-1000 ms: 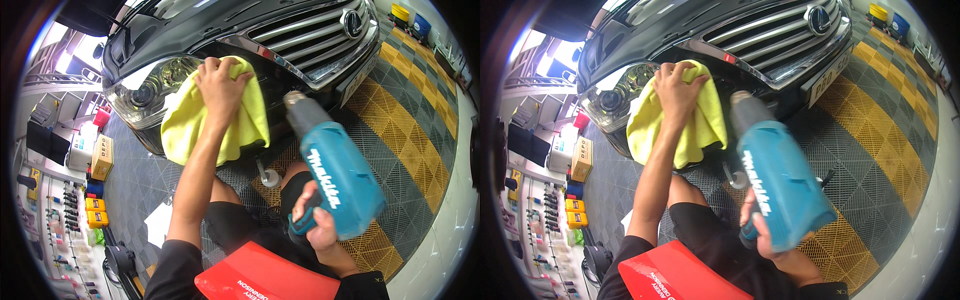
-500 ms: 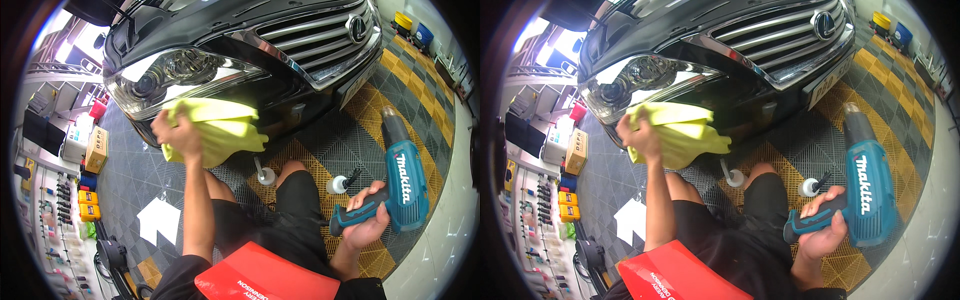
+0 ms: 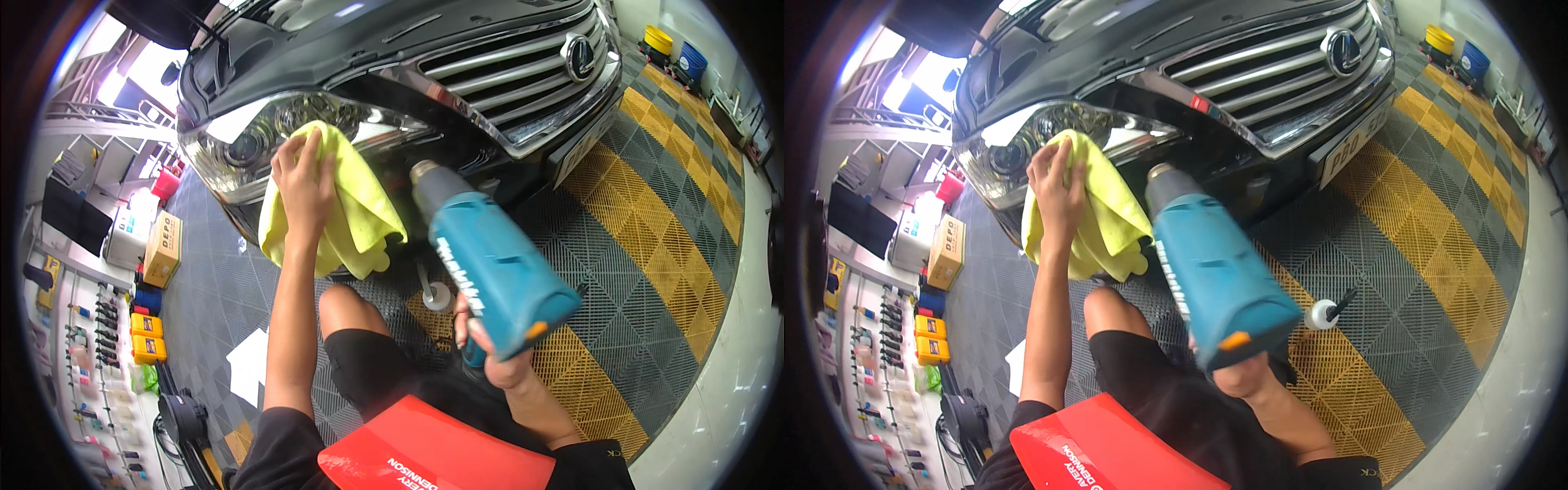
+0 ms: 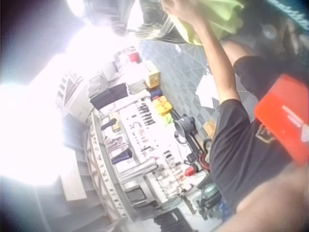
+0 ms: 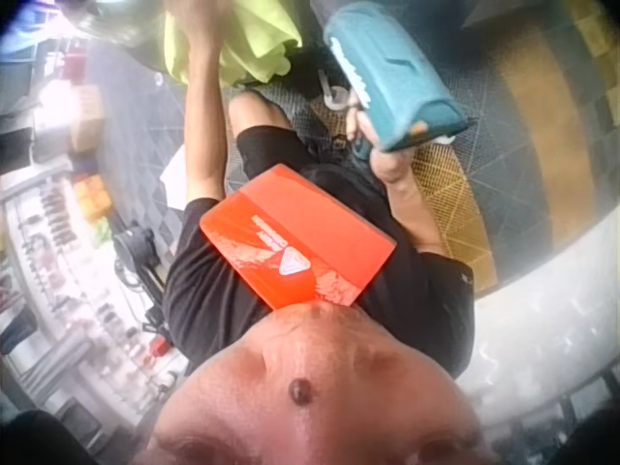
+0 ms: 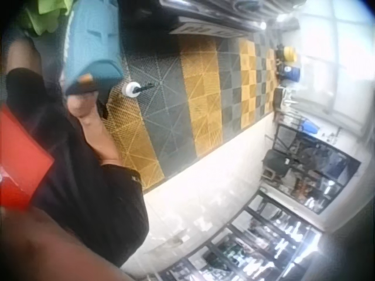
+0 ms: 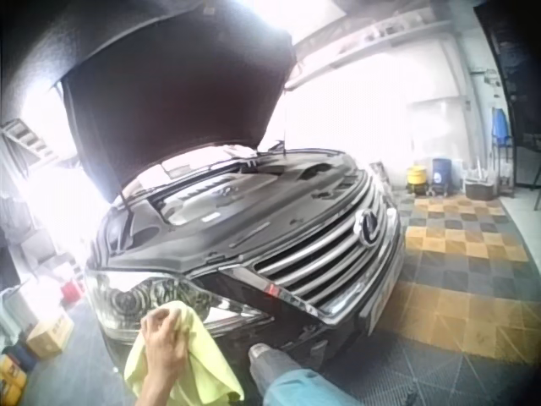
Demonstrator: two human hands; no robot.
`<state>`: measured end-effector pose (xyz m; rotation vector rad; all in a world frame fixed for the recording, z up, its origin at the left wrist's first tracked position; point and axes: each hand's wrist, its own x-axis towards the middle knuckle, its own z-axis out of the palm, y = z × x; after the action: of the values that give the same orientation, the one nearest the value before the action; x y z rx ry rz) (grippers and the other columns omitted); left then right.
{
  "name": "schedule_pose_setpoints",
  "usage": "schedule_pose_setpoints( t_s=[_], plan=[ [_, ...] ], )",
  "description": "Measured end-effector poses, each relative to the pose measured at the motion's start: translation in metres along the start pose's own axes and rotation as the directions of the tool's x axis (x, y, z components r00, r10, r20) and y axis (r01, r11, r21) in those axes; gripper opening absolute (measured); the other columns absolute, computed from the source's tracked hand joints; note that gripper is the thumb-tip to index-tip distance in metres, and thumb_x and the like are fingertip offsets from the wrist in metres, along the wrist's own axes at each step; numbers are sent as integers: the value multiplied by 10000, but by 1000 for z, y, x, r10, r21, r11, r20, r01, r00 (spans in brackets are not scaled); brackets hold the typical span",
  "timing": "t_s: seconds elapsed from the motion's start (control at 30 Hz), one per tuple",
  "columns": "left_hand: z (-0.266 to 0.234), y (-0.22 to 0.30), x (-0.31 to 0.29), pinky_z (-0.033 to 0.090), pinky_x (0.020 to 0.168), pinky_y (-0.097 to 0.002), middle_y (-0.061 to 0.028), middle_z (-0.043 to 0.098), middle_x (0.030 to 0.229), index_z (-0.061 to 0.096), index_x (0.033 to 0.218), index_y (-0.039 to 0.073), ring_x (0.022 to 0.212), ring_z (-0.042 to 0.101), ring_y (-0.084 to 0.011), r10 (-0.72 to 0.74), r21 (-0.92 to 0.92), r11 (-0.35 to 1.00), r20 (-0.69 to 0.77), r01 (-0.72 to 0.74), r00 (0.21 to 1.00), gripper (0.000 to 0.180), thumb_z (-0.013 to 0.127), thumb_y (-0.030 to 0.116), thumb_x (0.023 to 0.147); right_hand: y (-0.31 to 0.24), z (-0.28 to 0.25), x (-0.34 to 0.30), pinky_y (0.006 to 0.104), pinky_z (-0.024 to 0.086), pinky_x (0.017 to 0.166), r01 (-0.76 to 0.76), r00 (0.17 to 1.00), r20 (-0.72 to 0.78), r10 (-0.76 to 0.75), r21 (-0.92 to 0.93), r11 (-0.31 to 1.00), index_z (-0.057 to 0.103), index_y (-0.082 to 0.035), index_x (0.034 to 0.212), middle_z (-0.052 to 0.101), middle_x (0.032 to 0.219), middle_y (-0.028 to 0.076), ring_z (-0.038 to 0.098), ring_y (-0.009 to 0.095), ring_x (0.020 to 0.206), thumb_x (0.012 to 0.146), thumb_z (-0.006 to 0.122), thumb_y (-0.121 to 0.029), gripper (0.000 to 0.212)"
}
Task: The person cleans a car headlight using a yellow microfiber cloth and a heat gun. They wipe the headlight surface, apply heat, and use a red squeegee to smooth the area. The person also uses a small tool to adjust the headlight edge.
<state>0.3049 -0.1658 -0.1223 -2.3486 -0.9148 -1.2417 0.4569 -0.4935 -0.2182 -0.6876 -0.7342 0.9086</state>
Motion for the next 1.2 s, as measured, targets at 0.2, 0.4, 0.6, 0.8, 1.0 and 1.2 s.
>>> schedule_pose_setpoints(
  t_s=[0.2,0.4,0.6,0.8,1.0,1.2],
  plan=[
    [5,11,12,415,1065,-474,-142,575,1291,716,1301,103,1218,499,-362,-27,-41,999,29,28,999,514,855,155,809,5,-1,-6,292,513,670,41,998,50,-33,-171,984,540,15,1312,603,1124,134,618,173,796,926,601,-14,392],
    [34,61,32,397,1034,-497,-140,560,1252,681,1216,105,1208,502,-364,-20,-44,999,21,20,1000,525,889,252,757,-58,-1,-21,295,535,634,-29,963,-266,46,67,997,512,38,1302,599,1068,130,621,178,736,865,636,-147,491],
    [69,109,35,393,1029,-498,-123,573,1248,683,1160,115,1241,511,-355,-14,-102,995,64,21,998,471,885,222,748,-77,-18,-17,270,524,533,49,909,-411,-64,-49,998,538,51,1150,587,969,127,600,151,646,865,593,-225,401],
    [68,100,0,375,1026,-497,-125,594,1172,647,1079,106,1170,543,-350,-60,-216,975,-1,59,998,366,840,109,768,-91,-23,-17,277,526,492,222,886,-395,-245,-104,970,480,84,1172,557,1049,156,607,164,654,928,548,-234,406],
    [-5,7,-89,491,917,-382,-117,626,1075,600,1136,2,1018,609,-277,-422,-271,904,-436,332,795,302,779,111,919,-97,-37,-22,285,537,496,181,907,-367,-208,-108,978,479,99,1184,558,1040,166,603,173,643,915,564,-250,450],
    [-59,-67,-81,501,926,-339,-75,688,1096,637,1193,-6,1007,636,-181,-544,-267,826,-606,496,581,297,736,199,1003,-67,-20,-11,305,546,526,-103,981,-164,106,30,994,518,88,1168,588,1015,150,622,187,633,868,614,-217,438]
  ],
)
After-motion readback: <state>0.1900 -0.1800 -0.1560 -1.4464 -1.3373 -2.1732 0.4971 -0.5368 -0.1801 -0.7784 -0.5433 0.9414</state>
